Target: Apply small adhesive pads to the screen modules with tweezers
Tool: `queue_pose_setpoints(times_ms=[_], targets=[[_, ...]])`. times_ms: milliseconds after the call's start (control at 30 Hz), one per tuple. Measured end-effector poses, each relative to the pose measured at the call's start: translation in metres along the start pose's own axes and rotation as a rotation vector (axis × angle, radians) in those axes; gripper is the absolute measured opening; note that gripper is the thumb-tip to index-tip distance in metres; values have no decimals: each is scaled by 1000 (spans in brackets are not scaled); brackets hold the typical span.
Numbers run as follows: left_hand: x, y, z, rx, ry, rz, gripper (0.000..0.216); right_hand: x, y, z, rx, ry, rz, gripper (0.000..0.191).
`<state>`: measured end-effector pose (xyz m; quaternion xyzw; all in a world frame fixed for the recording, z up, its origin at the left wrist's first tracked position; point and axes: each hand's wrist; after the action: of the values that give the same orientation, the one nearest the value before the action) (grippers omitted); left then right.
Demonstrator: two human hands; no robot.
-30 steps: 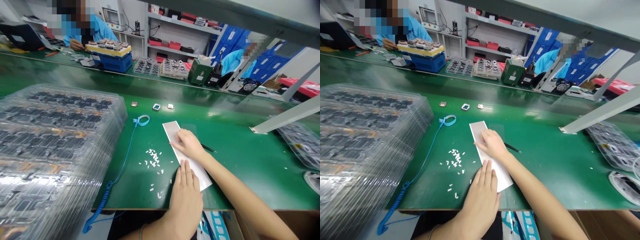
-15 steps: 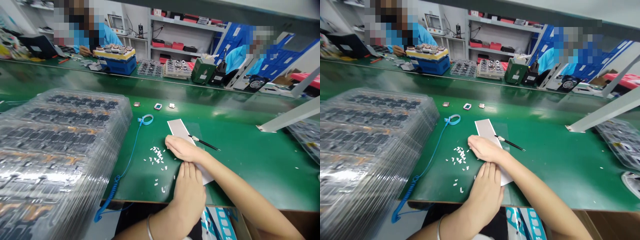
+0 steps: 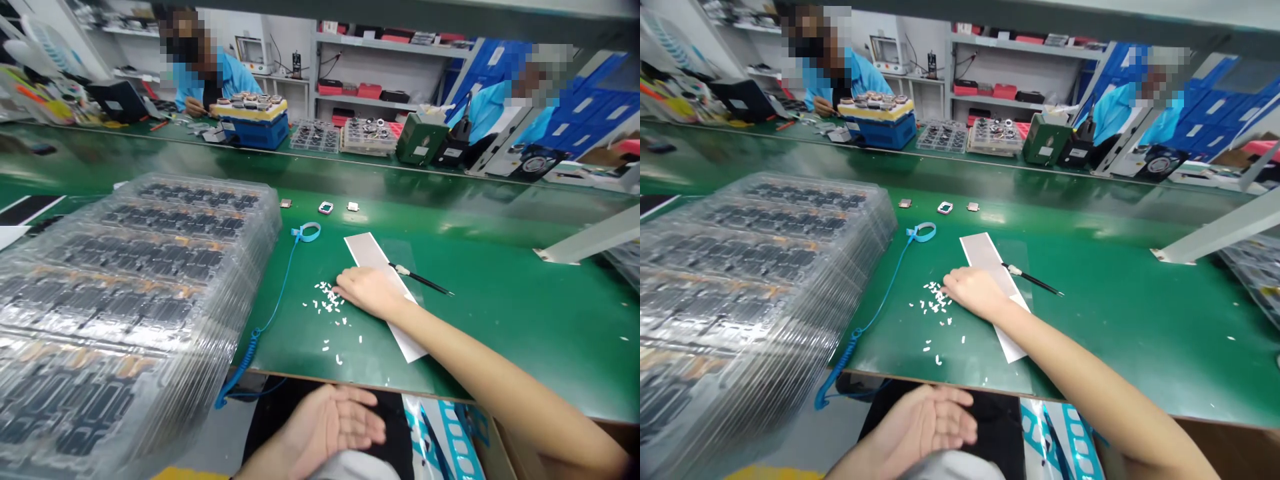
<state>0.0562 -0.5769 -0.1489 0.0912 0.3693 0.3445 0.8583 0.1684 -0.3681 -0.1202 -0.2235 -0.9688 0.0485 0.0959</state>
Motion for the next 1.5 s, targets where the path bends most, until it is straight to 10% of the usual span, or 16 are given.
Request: queue_pose_setpoints(times_ms=[200,467,767,1300,1500], targets=[[13,8,-22,-15,7,46,72,-4,-18,-2,-22,32,-78,29],[1,21,-27,-135,-248,95,51,-28,-59,-1,6,41,-234,34],[11,17,-26,-184,-324,45,56,-41,-19,-12,-201,27,288,28],[29,4,-17,-427,-319,-65,42,-51,-72,-4,-111,-33,296,22],[25,6,-16,-436,-324,-87,48,-67,-18,-9,-64,42,351,28]])
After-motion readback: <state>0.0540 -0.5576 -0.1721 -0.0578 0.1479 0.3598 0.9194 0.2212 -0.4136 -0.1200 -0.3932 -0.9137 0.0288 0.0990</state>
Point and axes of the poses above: each hand's wrist, its own x-axis towards the middle knuckle, its own z-axis out of the palm, y = z × x, and after that the axes turned 1 degree about y, right-handed
